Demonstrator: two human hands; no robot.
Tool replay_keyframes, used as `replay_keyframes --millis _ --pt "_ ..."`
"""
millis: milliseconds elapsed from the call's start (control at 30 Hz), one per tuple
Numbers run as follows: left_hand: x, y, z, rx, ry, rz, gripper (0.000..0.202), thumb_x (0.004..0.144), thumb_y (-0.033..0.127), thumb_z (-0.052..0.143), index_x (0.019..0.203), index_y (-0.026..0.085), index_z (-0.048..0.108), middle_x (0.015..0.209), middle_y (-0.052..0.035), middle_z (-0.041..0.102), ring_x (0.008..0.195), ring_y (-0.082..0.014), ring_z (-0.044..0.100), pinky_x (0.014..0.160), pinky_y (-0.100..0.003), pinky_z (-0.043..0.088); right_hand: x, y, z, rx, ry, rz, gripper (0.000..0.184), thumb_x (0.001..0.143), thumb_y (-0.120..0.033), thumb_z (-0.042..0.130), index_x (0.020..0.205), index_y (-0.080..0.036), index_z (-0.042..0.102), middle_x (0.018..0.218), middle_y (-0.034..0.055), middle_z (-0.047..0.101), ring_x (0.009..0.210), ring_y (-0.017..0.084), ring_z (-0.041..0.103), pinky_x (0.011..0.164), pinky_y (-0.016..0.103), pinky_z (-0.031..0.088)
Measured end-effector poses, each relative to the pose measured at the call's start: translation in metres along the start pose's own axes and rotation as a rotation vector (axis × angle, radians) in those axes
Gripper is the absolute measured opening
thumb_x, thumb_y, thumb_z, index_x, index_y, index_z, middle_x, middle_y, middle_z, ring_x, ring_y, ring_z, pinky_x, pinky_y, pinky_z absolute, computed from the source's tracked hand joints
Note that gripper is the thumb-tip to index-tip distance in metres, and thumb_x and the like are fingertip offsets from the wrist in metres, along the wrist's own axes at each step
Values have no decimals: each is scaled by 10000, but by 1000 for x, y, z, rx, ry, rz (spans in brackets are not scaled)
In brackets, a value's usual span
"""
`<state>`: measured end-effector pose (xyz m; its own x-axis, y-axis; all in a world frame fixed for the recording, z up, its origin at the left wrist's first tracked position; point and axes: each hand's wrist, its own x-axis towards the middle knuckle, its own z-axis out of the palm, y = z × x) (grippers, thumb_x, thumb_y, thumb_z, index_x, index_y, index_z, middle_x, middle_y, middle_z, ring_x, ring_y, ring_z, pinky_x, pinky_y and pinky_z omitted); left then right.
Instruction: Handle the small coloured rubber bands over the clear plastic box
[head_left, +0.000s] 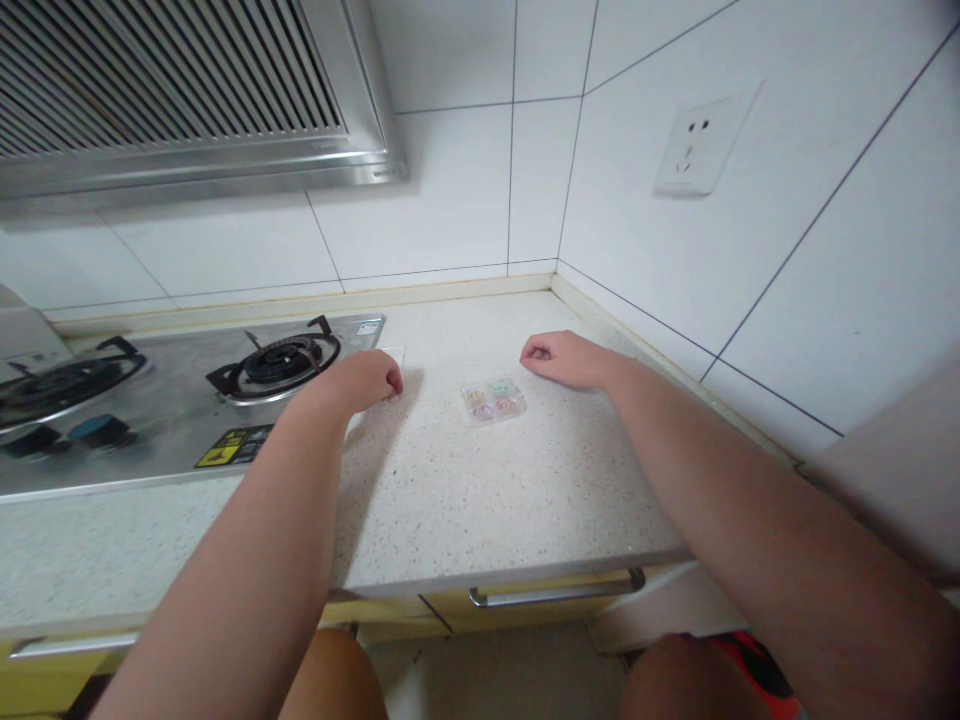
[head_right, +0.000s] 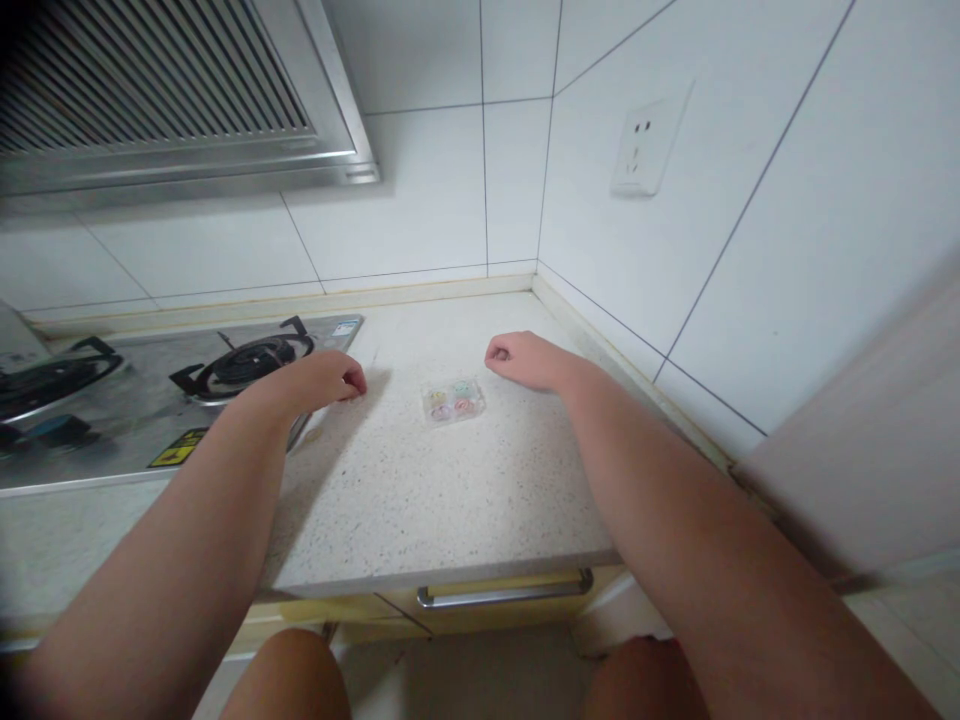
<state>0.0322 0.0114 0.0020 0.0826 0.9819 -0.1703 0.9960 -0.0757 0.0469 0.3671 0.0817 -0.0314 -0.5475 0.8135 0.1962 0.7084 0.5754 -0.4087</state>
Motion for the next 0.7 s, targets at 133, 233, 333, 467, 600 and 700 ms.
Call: replay_keyframes --millis 133,233,333,467,600,700 --pt "0 1 -1 -10 -9 -10 294 713 165 597 936 199 786 936 -57 792 842 -185 705 702 -236 480 0 0 0 -6 -1 -6 180 885 -323 579 937 -218 716 976 54 752 876 193 680 780 307 505" --pt "0 1 -1 -14 -9 -22 287 710 175 607 930 182 790 910 -66 791 828 -190 707 686 -242 479 0 0 0 -8 -3 -5 182 885 -327 580 938 -217 716 975 56 753 871 194 681 773 305 507" --pt "-1 1 -2 -21 -9 -36 279 705 191 620 922 170 795 885 -72 788 807 -192 706 677 -249 479 0 2 0 -6 -6 -4 181 886 -332 581 940 -222 715 982 55 753 877 195 682 775 305 509" --pt "-3 1 -4 -29 -22 -58 235 713 232 639 872 178 804 805 -63 780 758 -193 700 641 -253 470 0 3 1 -3 -9 -5 174 885 -334 582 933 -230 712 980 51 753 870 197 683 775 314 511" --pt "-7 4 -9 -32 -37 -77 188 734 293 652 796 189 796 732 -48 765 703 -183 682 614 -252 452 -1 2 0 -1 -10 -4 175 888 -340 581 935 -230 710 985 53 754 884 201 685 780 315 514" --pt "-10 6 -10 -37 -41 -77 206 747 329 649 782 181 788 733 -54 764 692 -184 675 614 -255 449 -1 1 0 -3 -15 -3 179 890 -345 582 940 -231 711 991 52 754 892 201 685 781 314 513"
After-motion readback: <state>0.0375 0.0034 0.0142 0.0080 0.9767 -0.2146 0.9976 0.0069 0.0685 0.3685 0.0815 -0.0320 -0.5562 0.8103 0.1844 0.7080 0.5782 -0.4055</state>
